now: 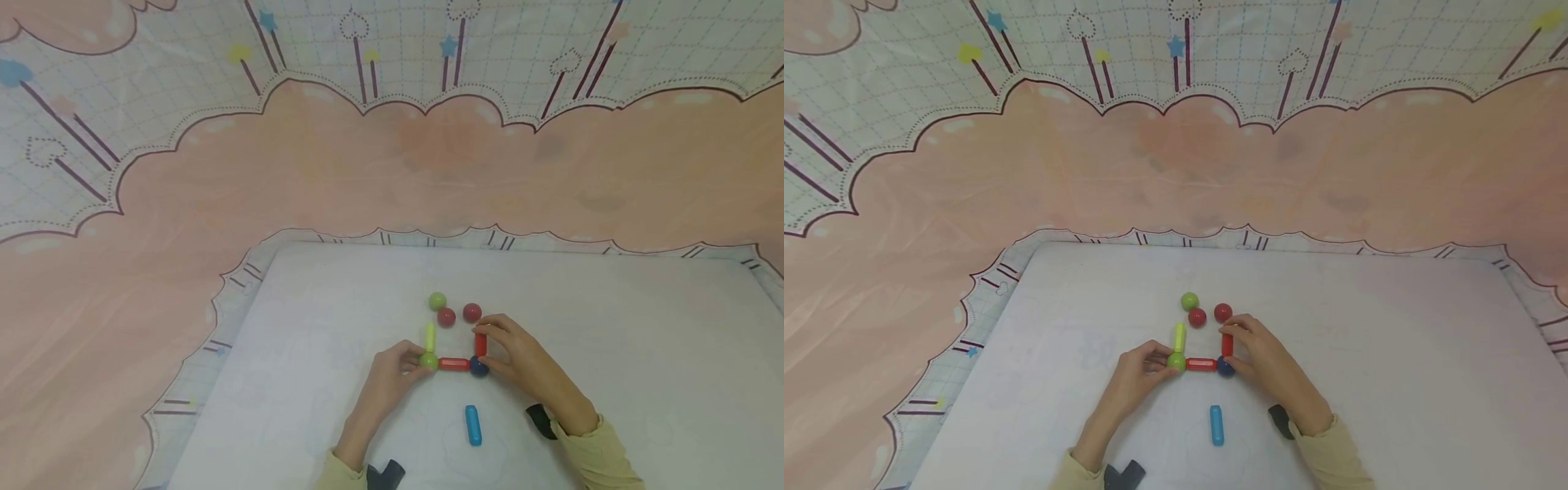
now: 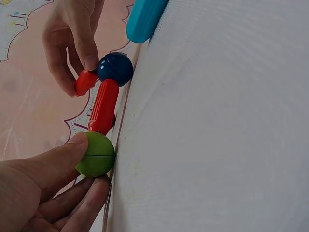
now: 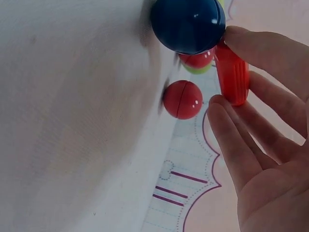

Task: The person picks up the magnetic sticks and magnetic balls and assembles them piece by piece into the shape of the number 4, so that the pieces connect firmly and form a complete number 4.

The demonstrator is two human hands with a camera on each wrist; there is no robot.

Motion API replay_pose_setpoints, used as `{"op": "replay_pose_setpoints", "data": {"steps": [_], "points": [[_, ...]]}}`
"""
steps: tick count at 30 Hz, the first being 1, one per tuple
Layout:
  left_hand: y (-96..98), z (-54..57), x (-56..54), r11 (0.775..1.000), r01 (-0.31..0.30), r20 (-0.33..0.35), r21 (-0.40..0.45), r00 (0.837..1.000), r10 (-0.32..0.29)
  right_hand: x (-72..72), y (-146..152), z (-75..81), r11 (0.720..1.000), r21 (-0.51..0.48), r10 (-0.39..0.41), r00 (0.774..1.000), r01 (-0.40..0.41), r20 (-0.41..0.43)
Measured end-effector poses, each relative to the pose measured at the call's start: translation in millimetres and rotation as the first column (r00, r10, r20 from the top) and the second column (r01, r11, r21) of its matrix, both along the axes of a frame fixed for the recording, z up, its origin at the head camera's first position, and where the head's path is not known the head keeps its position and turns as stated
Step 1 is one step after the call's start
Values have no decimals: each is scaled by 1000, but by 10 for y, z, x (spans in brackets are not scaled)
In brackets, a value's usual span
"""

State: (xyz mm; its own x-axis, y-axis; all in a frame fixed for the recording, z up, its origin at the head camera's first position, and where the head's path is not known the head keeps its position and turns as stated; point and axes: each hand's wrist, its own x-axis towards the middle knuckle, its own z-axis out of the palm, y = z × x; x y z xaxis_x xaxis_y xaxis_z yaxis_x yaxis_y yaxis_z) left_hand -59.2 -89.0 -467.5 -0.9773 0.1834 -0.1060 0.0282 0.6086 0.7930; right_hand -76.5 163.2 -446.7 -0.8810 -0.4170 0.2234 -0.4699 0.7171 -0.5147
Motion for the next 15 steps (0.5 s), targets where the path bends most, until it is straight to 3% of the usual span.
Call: {"op": "replay_pose_setpoints", "data": {"steps": [15], "points": [[2, 7, -3, 1000, 1, 8, 8, 1000, -1, -23, -1, -55, 999, 10, -32, 999, 32, 15]]}}
